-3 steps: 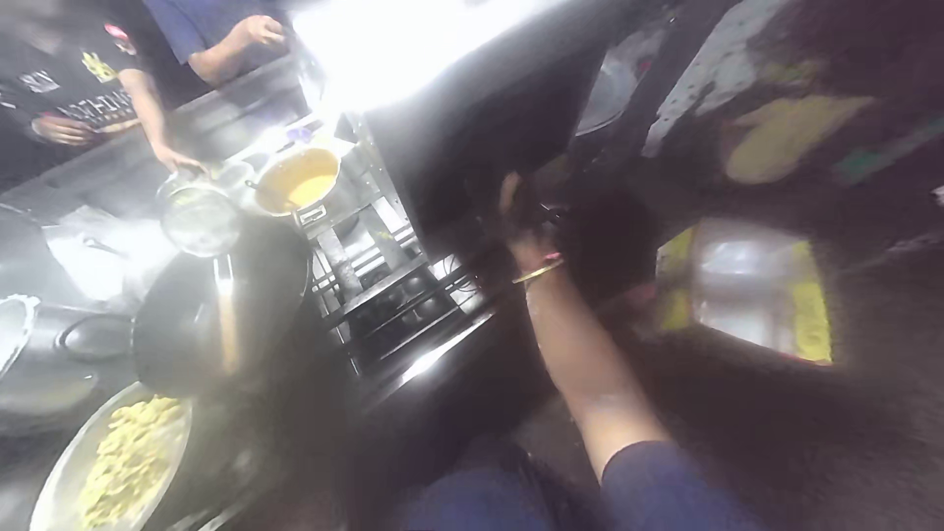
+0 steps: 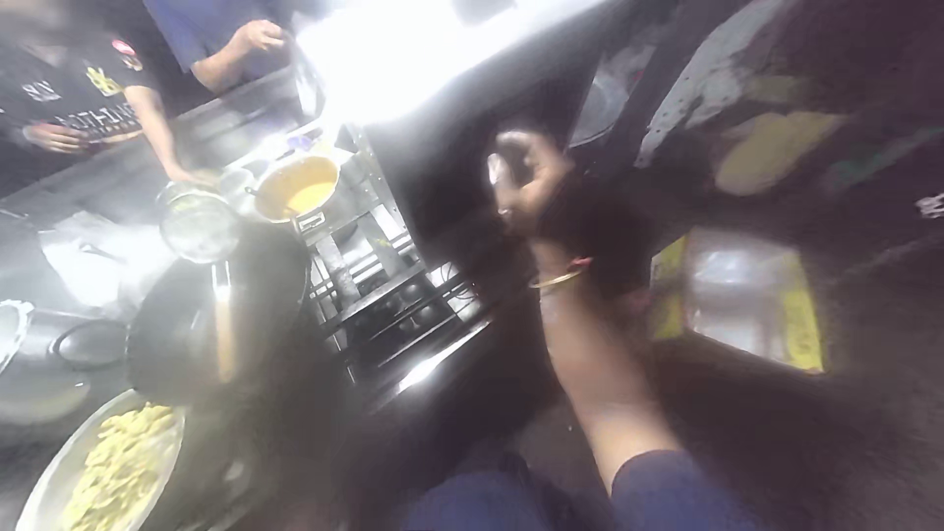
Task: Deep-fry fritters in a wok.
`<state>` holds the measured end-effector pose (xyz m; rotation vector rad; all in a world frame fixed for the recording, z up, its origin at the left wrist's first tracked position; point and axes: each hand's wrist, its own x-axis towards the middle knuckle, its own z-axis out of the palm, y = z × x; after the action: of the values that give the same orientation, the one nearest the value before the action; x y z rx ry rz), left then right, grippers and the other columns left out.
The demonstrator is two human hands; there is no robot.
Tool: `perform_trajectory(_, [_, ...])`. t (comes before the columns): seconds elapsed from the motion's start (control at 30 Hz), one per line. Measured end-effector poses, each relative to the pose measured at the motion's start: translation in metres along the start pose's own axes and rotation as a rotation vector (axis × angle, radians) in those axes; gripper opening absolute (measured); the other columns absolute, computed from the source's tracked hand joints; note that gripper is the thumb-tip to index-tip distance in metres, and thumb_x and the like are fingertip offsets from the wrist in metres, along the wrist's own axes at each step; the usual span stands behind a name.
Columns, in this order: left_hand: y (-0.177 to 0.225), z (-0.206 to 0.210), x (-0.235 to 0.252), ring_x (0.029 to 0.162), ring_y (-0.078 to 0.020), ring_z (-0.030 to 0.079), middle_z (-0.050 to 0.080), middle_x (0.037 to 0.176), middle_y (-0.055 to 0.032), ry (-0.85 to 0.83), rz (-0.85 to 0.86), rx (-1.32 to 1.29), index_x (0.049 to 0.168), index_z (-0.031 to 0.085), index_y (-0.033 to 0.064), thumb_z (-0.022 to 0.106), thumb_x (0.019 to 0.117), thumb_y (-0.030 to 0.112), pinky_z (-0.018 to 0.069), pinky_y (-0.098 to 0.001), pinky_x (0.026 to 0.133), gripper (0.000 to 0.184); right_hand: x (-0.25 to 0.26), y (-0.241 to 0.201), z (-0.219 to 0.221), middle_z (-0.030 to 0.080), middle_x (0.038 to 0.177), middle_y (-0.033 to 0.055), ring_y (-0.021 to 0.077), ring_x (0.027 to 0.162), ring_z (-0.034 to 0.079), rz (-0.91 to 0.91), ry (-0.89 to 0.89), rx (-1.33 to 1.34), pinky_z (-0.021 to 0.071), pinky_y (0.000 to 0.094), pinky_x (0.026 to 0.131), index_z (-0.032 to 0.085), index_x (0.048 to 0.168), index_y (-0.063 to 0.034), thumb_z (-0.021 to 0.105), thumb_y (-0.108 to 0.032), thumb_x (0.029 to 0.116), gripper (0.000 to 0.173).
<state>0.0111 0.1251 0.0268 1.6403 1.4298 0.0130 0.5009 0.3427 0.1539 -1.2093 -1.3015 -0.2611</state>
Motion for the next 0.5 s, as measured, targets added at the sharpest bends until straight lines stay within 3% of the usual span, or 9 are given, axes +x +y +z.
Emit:
perform_trajectory(0.1, [0.007, 0.005, 0.002, 0.140, -0.0293, 0.050, 0.049, 0.152, -0.0191, -0.023, -0.005, 0.000, 0.154, 0.038, -0.0016, 0.059, 0.1006, 0.033, 0.0390, -0.0475, 0.117, 0.067, 0.066, -0.024, -0.027, 0.073, 0.105, 0.0083, 0.0121, 0.091, 0.069, -0.119, -0.109, 0.035, 0.0586, 0.0313, 0.081, 0.068, 0.123, -0.0023, 0.063, -0.023, 0.0956, 0.035])
perform_trajectory(0.2, [0.028, 0.005, 0.005, 0.138, -0.0349, 0.051, 0.049, 0.151, -0.0229, -0.085, 0.020, 0.014, 0.153, 0.038, -0.0024, 0.058, 0.1012, 0.030, 0.0390, -0.0508, 0.116, 0.065, 0.149, -0.036, -0.013, 0.070, 0.126, 0.0114, 0.0251, 0.122, 0.062, -0.226, -0.305, -0.226, 0.0455, 0.0408, 0.108, 0.067, 0.131, -0.0061, 0.059, -0.032, 0.0978, 0.043])
perform_trajectory(0.27, [0.016, 0.009, 0.011, 0.137, -0.0323, 0.053, 0.052, 0.150, -0.0189, -0.077, 0.076, 0.052, 0.154, 0.040, 0.0040, 0.059, 0.1007, 0.037, 0.0408, -0.0527, 0.115, 0.066, 0.189, -0.043, 0.001, 0.059, 0.142, 0.0173, 0.0328, 0.138, 0.051, -0.201, -0.613, -0.450, 0.0357, 0.0493, 0.118, 0.057, 0.142, -0.0051, 0.050, -0.030, 0.1043, 0.046])
perform_trajectory(0.3, [0.010, 0.011, 0.013, 0.137, -0.0309, 0.053, 0.053, 0.149, -0.0170, -0.069, 0.099, 0.073, 0.155, 0.040, 0.0066, 0.060, 0.1005, 0.040, 0.0410, -0.0533, 0.115, 0.066, 0.201, -0.051, 0.005, 0.055, 0.145, 0.0208, 0.0367, 0.139, 0.049, -0.160, -0.787, -0.579, 0.0352, 0.0543, 0.117, 0.053, 0.144, -0.0039, 0.050, -0.024, 0.1048, 0.045])
perform_trajectory(0.33, [0.009, 0.012, 0.014, 0.137, -0.0303, 0.053, 0.053, 0.149, -0.0162, -0.062, 0.118, 0.076, 0.155, 0.040, 0.0077, 0.060, 0.1005, 0.040, 0.0407, -0.0535, 0.116, 0.067, 0.211, -0.053, 0.011, 0.062, 0.128, 0.0240, 0.0416, 0.123, 0.058, -0.159, -0.889, -0.663, 0.0443, 0.0613, 0.102, 0.060, 0.130, -0.0023, 0.058, -0.017, 0.0989, 0.034])
perform_trajectory(0.37, [0.009, 0.013, 0.015, 0.137, -0.0295, 0.053, 0.053, 0.150, -0.0156, -0.055, 0.135, 0.070, 0.155, 0.040, 0.0084, 0.060, 0.1006, 0.040, 0.0410, -0.0530, 0.116, 0.067, 0.219, -0.055, 0.015, 0.066, 0.110, 0.0219, 0.0406, 0.105, 0.064, -0.154, -0.952, -0.717, 0.0501, 0.0624, 0.086, 0.064, 0.114, -0.0044, 0.063, -0.015, 0.0950, 0.022])
perform_trajectory(0.43, [0.007, 0.016, 0.013, 0.136, -0.0290, 0.054, 0.053, 0.150, -0.0152, -0.046, 0.167, 0.054, 0.156, 0.040, 0.0088, 0.061, 0.1004, 0.040, 0.0417, -0.0527, 0.115, 0.067, 0.230, -0.063, 0.013, 0.068, 0.095, 0.0179, 0.0372, 0.089, 0.067, -0.135, -1.034, -0.744, 0.0517, 0.0616, 0.077, 0.068, 0.103, -0.0073, 0.069, -0.018, 0.0953, 0.013])
perform_trajectory(0.5, [0.005, 0.018, 0.008, 0.135, -0.0293, 0.055, 0.053, 0.149, -0.0157, -0.039, 0.203, 0.031, 0.155, 0.041, 0.0078, 0.062, 0.1003, 0.038, 0.0424, -0.0522, 0.115, 0.066, 0.231, -0.079, 0.003, 0.069, 0.089, 0.0154, 0.0340, 0.083, 0.066, -0.113, -1.076, -0.727, 0.0512, 0.0608, 0.075, 0.073, 0.098, -0.0083, 0.075, -0.019, 0.0927, 0.012])
